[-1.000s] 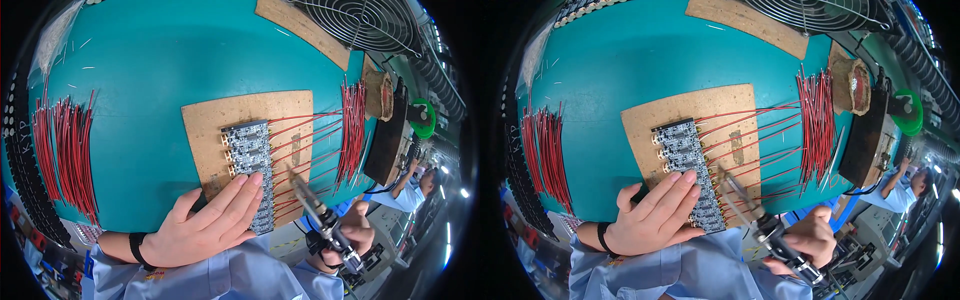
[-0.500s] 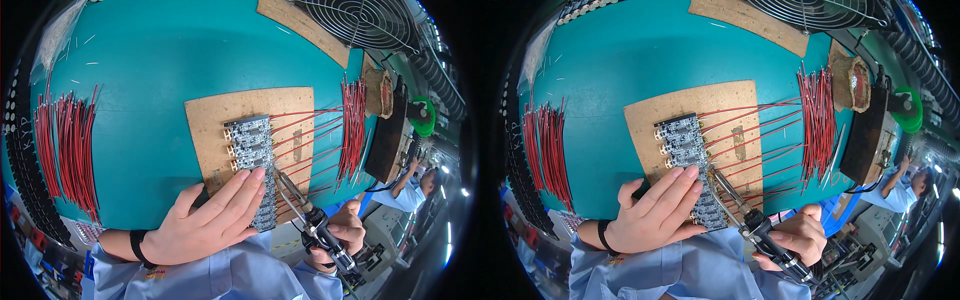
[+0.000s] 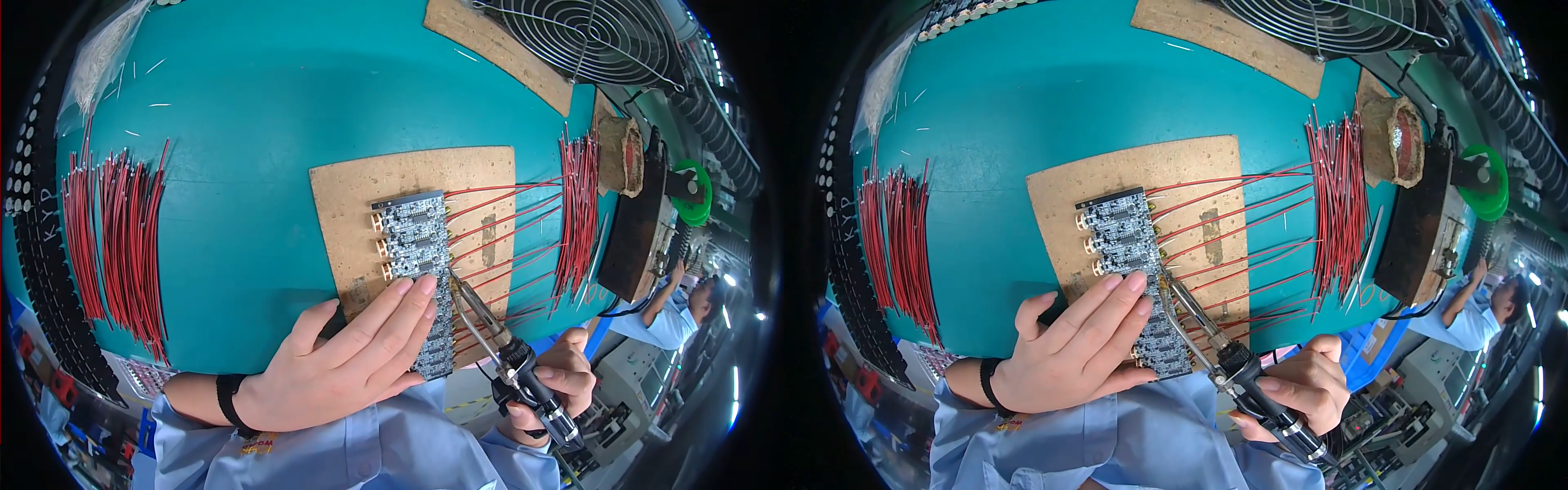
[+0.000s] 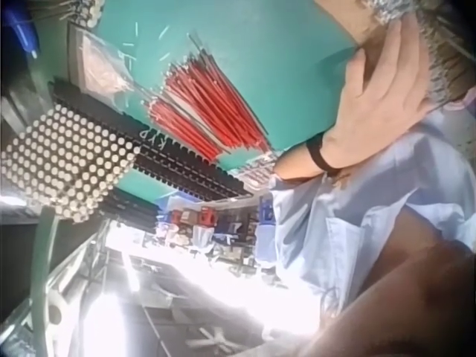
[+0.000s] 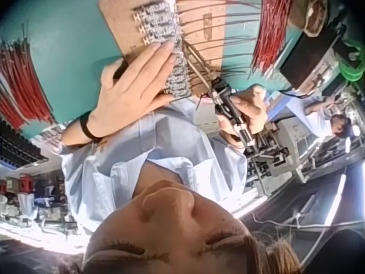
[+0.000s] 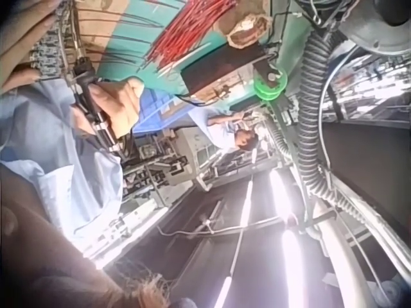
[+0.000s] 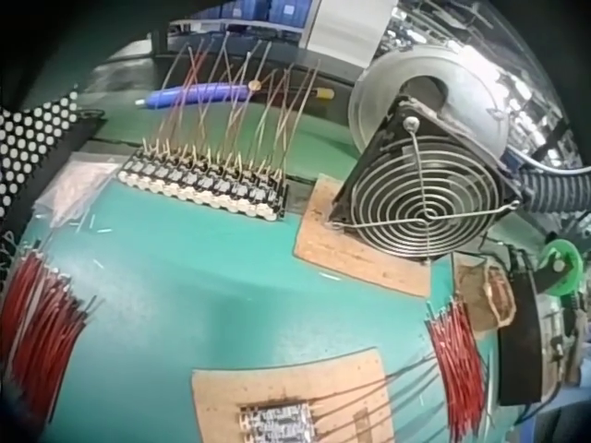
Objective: The person places a circuit board onto a wooden board, aligns red wires against it, and solders them to the board using a soldering iron. After soldering, the person picks up the circuit board and places it into a plastic tray.
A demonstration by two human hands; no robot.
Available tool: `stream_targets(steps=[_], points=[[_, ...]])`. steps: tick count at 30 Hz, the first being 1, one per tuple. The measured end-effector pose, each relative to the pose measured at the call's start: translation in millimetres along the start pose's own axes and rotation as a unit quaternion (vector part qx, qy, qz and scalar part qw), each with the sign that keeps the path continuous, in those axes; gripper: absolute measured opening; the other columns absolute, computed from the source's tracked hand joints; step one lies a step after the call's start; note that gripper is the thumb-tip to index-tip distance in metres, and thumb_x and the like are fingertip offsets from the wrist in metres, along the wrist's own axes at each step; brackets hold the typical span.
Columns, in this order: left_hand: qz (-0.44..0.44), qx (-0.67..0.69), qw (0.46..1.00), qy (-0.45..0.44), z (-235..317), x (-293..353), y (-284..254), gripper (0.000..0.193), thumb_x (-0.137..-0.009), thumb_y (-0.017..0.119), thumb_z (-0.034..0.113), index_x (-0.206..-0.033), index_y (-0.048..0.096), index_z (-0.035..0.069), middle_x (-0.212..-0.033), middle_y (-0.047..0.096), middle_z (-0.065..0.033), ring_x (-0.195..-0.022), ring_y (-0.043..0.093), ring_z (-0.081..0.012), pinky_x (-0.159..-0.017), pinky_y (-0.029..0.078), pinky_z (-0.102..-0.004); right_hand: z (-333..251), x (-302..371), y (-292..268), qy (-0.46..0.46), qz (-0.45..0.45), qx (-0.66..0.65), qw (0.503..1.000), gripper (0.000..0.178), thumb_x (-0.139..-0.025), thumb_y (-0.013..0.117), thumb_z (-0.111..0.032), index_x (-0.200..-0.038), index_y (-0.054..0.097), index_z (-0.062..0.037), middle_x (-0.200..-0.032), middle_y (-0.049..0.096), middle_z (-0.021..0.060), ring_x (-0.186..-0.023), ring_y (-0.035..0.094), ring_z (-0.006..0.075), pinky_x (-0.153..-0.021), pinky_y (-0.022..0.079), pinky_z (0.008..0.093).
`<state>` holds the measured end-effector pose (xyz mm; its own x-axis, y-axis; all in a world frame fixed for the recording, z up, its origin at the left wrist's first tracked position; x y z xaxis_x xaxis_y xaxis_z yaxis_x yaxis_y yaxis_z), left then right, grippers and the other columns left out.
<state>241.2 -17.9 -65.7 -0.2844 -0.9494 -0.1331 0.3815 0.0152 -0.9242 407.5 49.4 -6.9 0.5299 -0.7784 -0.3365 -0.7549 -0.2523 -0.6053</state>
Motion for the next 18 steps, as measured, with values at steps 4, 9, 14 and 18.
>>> stream_targets(steps=[4, 9, 14, 18], points=[[0.001, -0.001, 1.000, -0.002, -0.1, 0.2, 0.3, 0.058, -0.079, 0.056, 0.055, -0.112, 0.062, 0.008, -0.130, 0.053, -0.0058, -0.120, 0.048, -0.0163, -0.104, 0.015, -0.0443, 0.2, -1.7, 1.2, -0.003, 0.008, -0.003, 1.000, 0.042, -0.063, 0.082, -0.036, -0.080, 0.058, -0.0058, -0.053, 0.056, 0.0007, -0.042, 0.048, 0.0138, -0.055, 0.028, 0.0304], [0.002, -0.003, 1.000, -0.002, 0.2, -0.8, -0.3, 0.058, -0.079, 0.056, 0.055, -0.112, 0.063, 0.008, -0.130, 0.053, -0.0059, -0.120, 0.048, -0.0163, -0.104, 0.015, -0.0440, 0.2, 0.6, -0.4, -0.007, 0.000, 0.004, 1.000, 0.042, -0.063, 0.082, -0.036, -0.079, 0.058, -0.0055, -0.053, 0.056, 0.0005, -0.041, 0.047, 0.0138, -0.055, 0.027, 0.0305], [0.005, -0.001, 1.000, -0.004, 0.2, -1.0, -1.0, 0.058, -0.078, 0.057, 0.055, -0.111, 0.063, 0.008, -0.130, 0.053, -0.0060, -0.120, 0.047, -0.0163, -0.103, 0.016, -0.0437, -1.1, 3.0, -1.0, -0.019, -0.002, 0.000, 1.000, 0.043, -0.063, 0.082, -0.036, -0.079, 0.058, -0.0052, -0.053, 0.056, 0.0004, -0.041, 0.047, 0.0136, -0.054, 0.027, 0.0306], [0.006, 0.000, 1.000, -0.007, 0.3, -0.8, -0.7, 0.058, -0.078, 0.057, 0.055, -0.111, 0.063, 0.008, -0.129, 0.053, -0.0061, -0.120, 0.047, -0.0163, -0.103, 0.016, -0.0435, -1.1, 2.7, -0.7, -0.017, -0.008, 0.000, 1.000, 0.043, -0.063, 0.082, -0.036, -0.080, 0.058, -0.0051, -0.053, 0.056, 0.0006, -0.041, 0.047, 0.0135, -0.053, 0.026, 0.0306]])
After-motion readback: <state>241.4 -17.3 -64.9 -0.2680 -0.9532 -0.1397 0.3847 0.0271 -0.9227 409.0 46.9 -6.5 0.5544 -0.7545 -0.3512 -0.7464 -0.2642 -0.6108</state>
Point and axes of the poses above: each hand's wrist, its own x-axis away from the middle knuckle, its own y-axis out of the palm, z = x × y, the point moved 8 cm from there along -x, towards the middle knuckle
